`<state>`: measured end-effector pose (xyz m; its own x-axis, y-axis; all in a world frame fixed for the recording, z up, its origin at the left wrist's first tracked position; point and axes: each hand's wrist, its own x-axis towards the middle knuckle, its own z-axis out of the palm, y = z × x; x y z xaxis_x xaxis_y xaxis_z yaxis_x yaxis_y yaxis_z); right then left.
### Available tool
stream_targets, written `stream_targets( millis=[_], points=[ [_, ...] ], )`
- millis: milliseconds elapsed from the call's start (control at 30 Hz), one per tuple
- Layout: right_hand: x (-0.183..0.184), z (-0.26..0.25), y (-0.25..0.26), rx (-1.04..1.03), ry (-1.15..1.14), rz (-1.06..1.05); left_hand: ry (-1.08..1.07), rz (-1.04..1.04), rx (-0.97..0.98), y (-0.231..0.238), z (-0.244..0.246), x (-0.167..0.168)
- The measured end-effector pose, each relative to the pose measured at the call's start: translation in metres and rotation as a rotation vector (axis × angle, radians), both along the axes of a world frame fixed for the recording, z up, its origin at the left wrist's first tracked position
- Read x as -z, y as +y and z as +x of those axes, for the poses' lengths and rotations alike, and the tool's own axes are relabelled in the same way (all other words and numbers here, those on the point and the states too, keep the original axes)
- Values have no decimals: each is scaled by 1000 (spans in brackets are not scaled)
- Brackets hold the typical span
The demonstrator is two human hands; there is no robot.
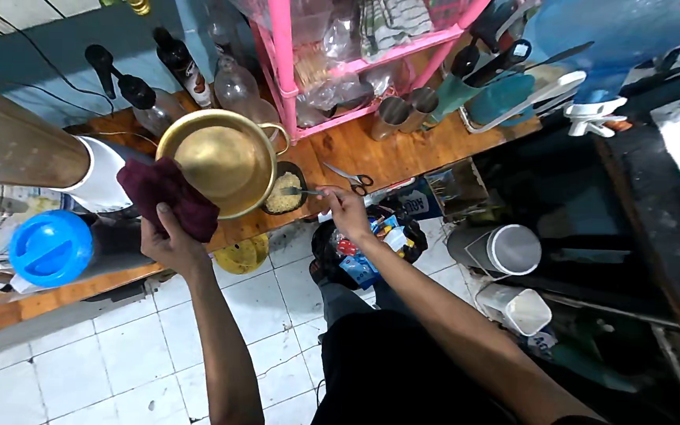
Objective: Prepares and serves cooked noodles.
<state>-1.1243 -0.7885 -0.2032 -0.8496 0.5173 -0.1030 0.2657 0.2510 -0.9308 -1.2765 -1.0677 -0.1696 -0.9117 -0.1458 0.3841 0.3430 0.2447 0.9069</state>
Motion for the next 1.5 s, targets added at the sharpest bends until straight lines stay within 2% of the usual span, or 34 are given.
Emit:
stream_targets(
  millis=[67, 233, 400, 700, 833, 967, 1200, 1500],
  points=[
    [-16, 10, -2, 0, 83, 157, 22, -4, -9, 1, 1, 0],
    [-51, 18, -13, -30, 503, 396, 29, -75, 0, 3, 9, 3],
    [-63, -8, -31, -362, 481, 788, -6, 21, 39, 14, 9, 2],
    [-60, -25, -33, -687, 487, 1171, 12, 87, 74, 25, 9, -7],
    [-66, -19, -24, -749, 464, 1189, 22, 48, 67, 27, 8, -10],
    [-72, -21, -24, -690, 489, 1195, -2, 5, 48, 26, 11, -5],
    [-63, -27, -23, -744, 562, 1258, 17, 11, 36, 31, 11, -9],
    [-73, -29, -16, -732, 540, 1308, 77, 117, 69, 40, 5, -11]
  ],
)
